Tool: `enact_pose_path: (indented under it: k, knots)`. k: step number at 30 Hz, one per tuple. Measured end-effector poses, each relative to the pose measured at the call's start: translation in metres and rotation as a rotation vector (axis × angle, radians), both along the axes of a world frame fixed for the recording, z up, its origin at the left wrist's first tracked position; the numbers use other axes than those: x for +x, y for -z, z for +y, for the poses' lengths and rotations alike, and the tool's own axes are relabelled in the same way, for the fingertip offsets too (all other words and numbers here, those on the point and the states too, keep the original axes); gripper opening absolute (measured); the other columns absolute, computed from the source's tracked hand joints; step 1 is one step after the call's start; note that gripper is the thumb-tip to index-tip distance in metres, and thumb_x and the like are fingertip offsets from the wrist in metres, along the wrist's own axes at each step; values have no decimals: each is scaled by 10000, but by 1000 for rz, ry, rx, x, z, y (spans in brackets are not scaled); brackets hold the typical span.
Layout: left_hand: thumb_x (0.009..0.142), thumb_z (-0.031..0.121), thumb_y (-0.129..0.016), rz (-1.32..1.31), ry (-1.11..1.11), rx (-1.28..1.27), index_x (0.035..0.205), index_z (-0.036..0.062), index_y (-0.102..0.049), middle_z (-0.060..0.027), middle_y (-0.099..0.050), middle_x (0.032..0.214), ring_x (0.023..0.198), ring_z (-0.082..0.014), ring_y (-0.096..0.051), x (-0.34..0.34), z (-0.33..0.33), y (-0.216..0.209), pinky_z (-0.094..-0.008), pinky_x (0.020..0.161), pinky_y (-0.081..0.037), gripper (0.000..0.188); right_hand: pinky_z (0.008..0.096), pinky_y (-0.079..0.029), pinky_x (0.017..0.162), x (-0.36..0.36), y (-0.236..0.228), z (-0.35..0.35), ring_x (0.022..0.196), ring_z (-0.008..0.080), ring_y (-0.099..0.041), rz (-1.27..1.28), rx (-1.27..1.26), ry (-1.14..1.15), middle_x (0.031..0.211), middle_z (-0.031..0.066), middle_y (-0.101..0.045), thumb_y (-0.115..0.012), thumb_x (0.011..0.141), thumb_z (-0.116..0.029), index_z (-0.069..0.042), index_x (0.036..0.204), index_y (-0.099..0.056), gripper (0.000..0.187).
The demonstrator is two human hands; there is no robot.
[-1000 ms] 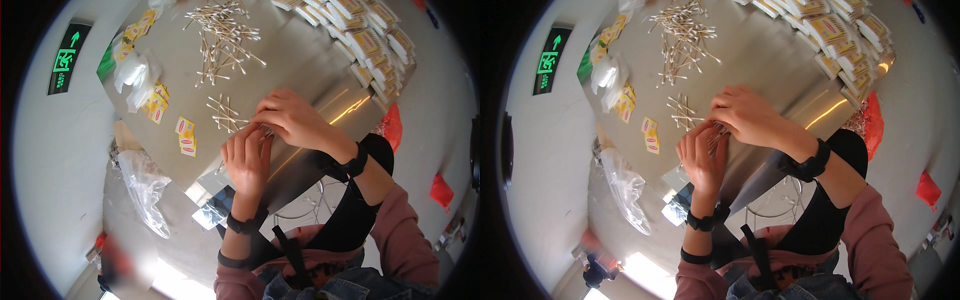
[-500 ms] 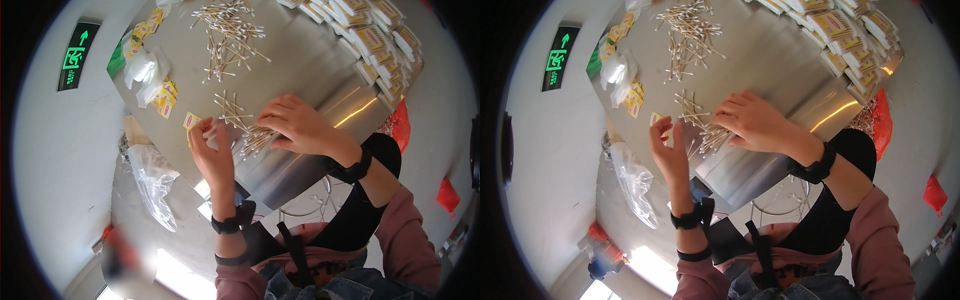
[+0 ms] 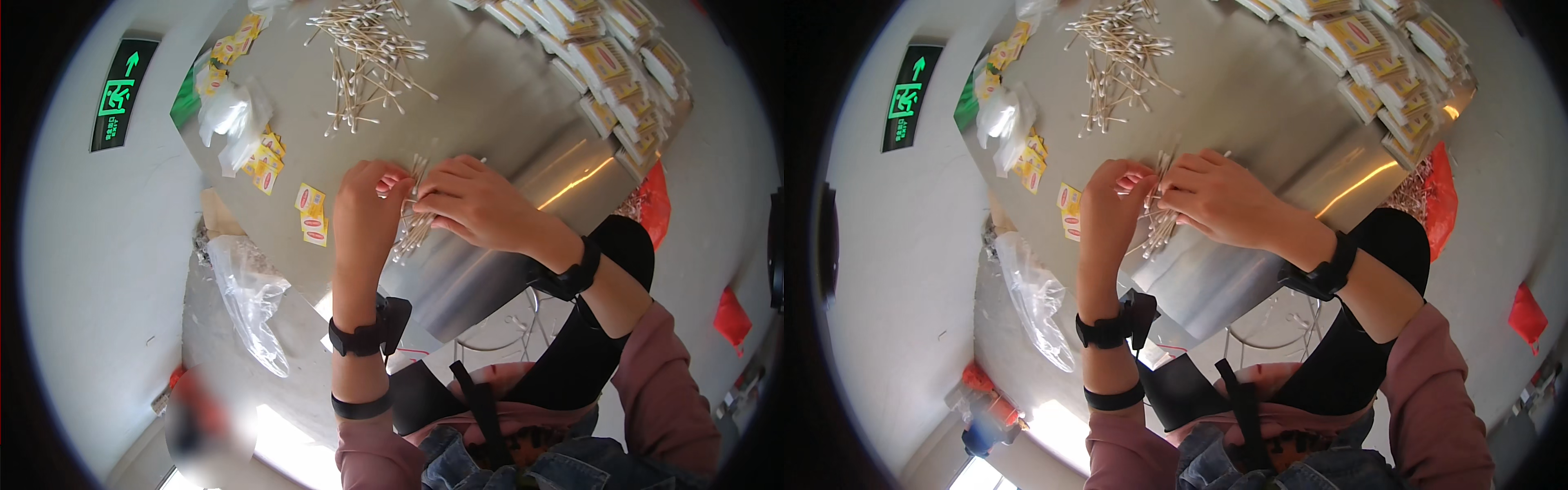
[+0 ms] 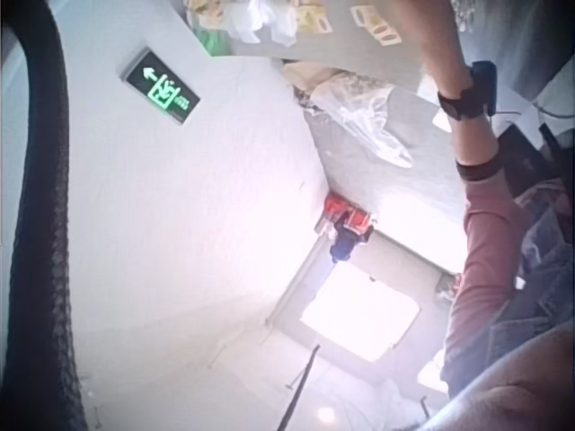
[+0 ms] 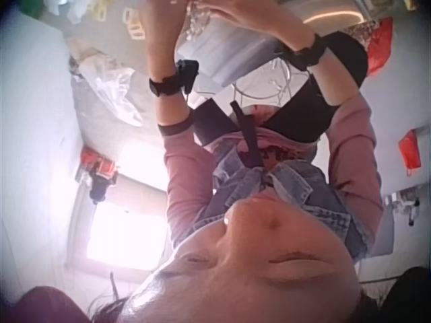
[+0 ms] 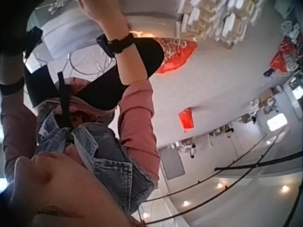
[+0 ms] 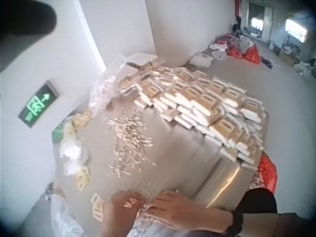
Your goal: Sorting cotton swabs and placing them into small clear plastic bags.
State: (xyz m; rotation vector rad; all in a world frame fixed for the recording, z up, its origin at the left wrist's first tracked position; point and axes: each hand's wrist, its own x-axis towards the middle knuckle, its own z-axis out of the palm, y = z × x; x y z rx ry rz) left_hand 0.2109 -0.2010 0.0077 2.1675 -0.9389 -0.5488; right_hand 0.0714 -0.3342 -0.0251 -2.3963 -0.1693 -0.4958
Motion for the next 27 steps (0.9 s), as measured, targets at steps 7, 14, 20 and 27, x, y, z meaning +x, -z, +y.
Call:
enact_pose_path:
  k: [7,14,20,27]
  knots:
    - [837,65,-711,59,-148,-53,879,7,-664,-95,-669,866,827,-214,-655,-3,6,-14,-336,755,-505,85,374,-437,934,-3,-6,-10,1034,237,-574,8,132,47,1055,31,-628,-772,780,-136,-102,1064,-660,307]
    - [863,67,-718,-25,-73,-227,913,17,-691,-40,-693,850,825,-134,-626,-14,11,-41,-281,778,-468,76,228,-491,747,5,-24,-2,900,85,-614,188,1315,48,1044,32,-659,-655,960,-109,-28,1113,-666,173]
    - [872,113,-729,100,-160,-199,890,11,-712,-22,-698,809,757,-92,-599,-21,19,-47,-260,740,-464,104,205,-471,654,-8,-55,-18,739,70,-601,320,1201,126,863,28,-661,-640,969,-113,-24,1056,-681,131]
    - [847,274,-724,2,-262,230,902,5,-729,-70,-709,741,698,-149,-651,-25,40,-12,-289,665,-495,275,208,-480,684,-97,-127,-71,777,66,-601,352,739,450,860,9,-657,-634,975,-186,-15,968,-658,173]
